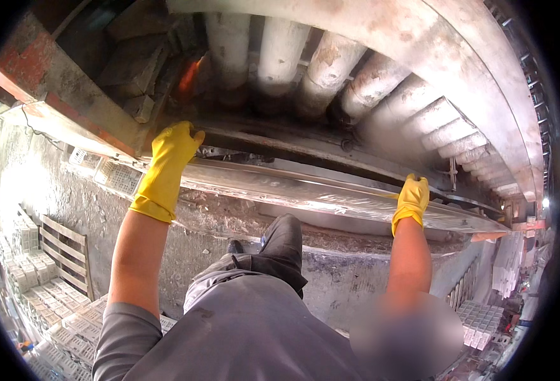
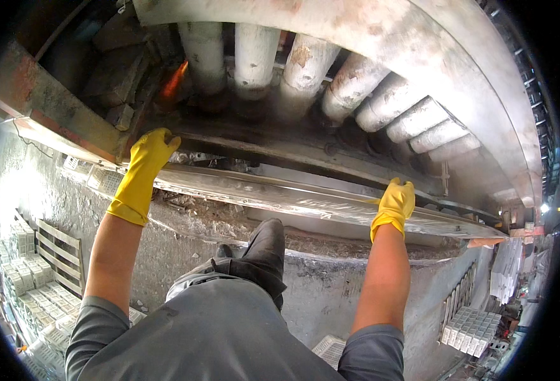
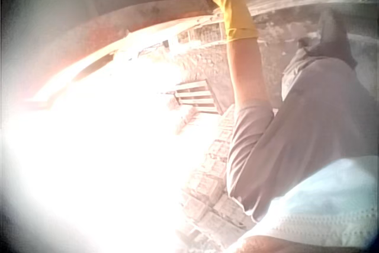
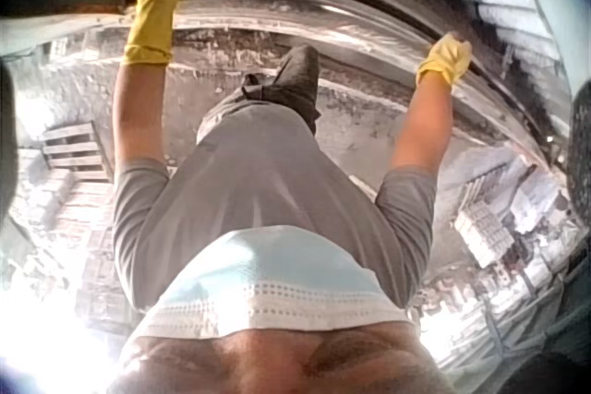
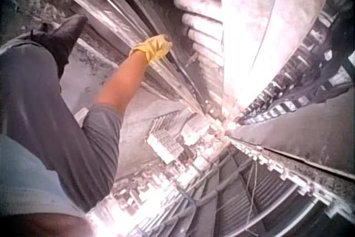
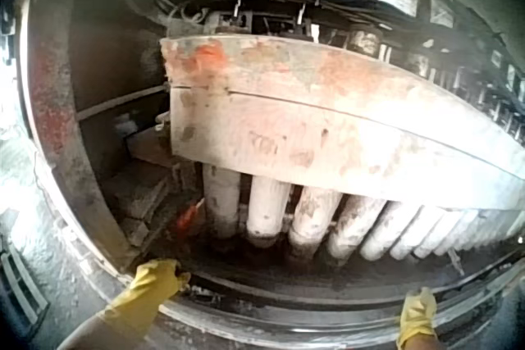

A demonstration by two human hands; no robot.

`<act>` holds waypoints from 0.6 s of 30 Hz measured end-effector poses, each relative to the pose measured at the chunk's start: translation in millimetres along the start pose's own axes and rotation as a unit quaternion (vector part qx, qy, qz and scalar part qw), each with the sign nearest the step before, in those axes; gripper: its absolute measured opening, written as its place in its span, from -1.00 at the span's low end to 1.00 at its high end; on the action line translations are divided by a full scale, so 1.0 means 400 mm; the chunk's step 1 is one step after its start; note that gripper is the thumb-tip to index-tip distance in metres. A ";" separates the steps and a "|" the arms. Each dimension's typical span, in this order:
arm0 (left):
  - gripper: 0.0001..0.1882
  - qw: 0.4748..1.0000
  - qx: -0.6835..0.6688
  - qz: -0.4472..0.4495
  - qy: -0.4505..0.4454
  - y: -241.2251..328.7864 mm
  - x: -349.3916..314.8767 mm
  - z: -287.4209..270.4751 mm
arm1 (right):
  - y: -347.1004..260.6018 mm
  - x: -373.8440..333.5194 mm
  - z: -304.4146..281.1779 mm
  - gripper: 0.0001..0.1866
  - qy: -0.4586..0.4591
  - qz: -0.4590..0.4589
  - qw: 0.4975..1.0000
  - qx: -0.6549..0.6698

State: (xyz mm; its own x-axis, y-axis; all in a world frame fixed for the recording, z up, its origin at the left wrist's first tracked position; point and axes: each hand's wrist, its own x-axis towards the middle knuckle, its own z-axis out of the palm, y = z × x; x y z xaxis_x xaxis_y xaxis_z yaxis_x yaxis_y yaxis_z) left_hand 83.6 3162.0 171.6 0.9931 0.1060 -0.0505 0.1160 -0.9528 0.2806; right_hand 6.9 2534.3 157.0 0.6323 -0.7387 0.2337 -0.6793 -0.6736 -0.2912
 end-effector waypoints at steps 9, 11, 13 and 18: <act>-0.51 1.000 -0.005 -0.014 -0.015 0.013 -0.030 -0.005 | -0.007 -0.037 -0.034 -0.43 -0.013 -0.007 1.000 0.011; -0.52 1.000 -0.004 -0.013 -0.014 0.020 -0.035 -0.004 | 0.008 -0.039 -0.038 -0.42 -0.009 -0.012 1.000 0.022; -0.52 1.000 -0.001 -0.010 -0.007 0.019 -0.039 -0.001 | 0.019 -0.041 -0.033 -0.42 0.010 -0.036 0.999 0.026; -0.49 1.000 -0.008 -0.017 -0.019 0.009 -0.044 0.006 | -0.019 -0.071 -0.065 -0.41 -0.025 0.009 0.996 0.090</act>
State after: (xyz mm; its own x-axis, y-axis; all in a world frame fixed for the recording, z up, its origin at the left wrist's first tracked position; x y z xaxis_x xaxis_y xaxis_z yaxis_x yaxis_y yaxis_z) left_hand 66.5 3156.2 171.2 0.9872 0.1274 -0.0963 0.1504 -0.9443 0.2927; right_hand -15.6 2559.9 176.7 0.6406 -0.7460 0.1819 -0.6163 -0.6409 -0.4576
